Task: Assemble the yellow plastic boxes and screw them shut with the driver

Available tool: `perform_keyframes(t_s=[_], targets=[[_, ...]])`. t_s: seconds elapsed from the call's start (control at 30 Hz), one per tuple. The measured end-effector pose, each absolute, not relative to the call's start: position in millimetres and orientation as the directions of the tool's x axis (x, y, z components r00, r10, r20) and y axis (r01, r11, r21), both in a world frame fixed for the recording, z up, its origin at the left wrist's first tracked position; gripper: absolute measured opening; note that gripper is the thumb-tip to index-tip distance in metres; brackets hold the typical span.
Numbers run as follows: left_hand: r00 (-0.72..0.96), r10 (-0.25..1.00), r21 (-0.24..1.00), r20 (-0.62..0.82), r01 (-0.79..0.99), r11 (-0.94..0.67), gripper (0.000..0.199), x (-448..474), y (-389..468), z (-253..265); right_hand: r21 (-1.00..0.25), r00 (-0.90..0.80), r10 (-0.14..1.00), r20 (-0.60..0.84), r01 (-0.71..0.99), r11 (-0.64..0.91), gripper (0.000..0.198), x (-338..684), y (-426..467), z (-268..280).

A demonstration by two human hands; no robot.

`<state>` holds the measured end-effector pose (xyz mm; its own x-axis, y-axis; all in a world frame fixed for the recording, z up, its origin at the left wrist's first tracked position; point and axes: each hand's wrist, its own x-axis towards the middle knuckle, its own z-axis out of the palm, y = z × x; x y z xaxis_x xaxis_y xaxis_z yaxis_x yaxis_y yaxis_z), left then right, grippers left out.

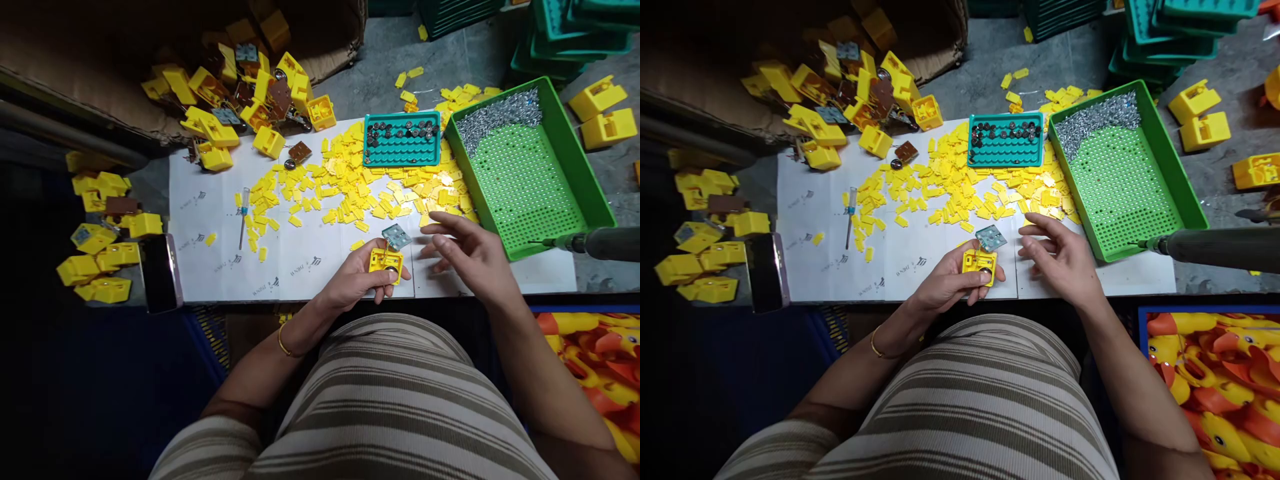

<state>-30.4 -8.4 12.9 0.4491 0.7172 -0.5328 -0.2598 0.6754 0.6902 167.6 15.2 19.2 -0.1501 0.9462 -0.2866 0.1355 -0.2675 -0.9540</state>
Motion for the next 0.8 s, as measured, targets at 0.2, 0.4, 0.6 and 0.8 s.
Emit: perform_keyframes(t_s=[0.2, 0.4, 0.6, 0.8], targets=[[0.504, 0.658, 0.706, -0.559, -0.127, 0.697, 0.036, -29, -10, 13, -0.895, -0.316, 0.851, -0.419, -0.017, -0.446, 0.055, 154, 30, 9], [0.393, 0.680, 0.738, -0.619, -0.006, 0.675, 0.030, -25, -9, 13, -0.901, -0.282, 0.868, -0.409, -0.025, -0.433, 0.043, 155, 31, 12], [0.315, 0.691, 0.691, -0.651, -0.130, 0.711, 0.027, -24, -9, 8, -0.965, -0.314, 0.914, -0.256, 0.145, -0.220, 0.029, 156, 23, 16], [0.396, 0.677, 0.501, -0.620, -0.463, 0.731, 0.047, -33, -9, 7, -0.860, -0.417, 0.909, 0.017, 0.458, 0.226, 0.013, 149, 7, 29]])
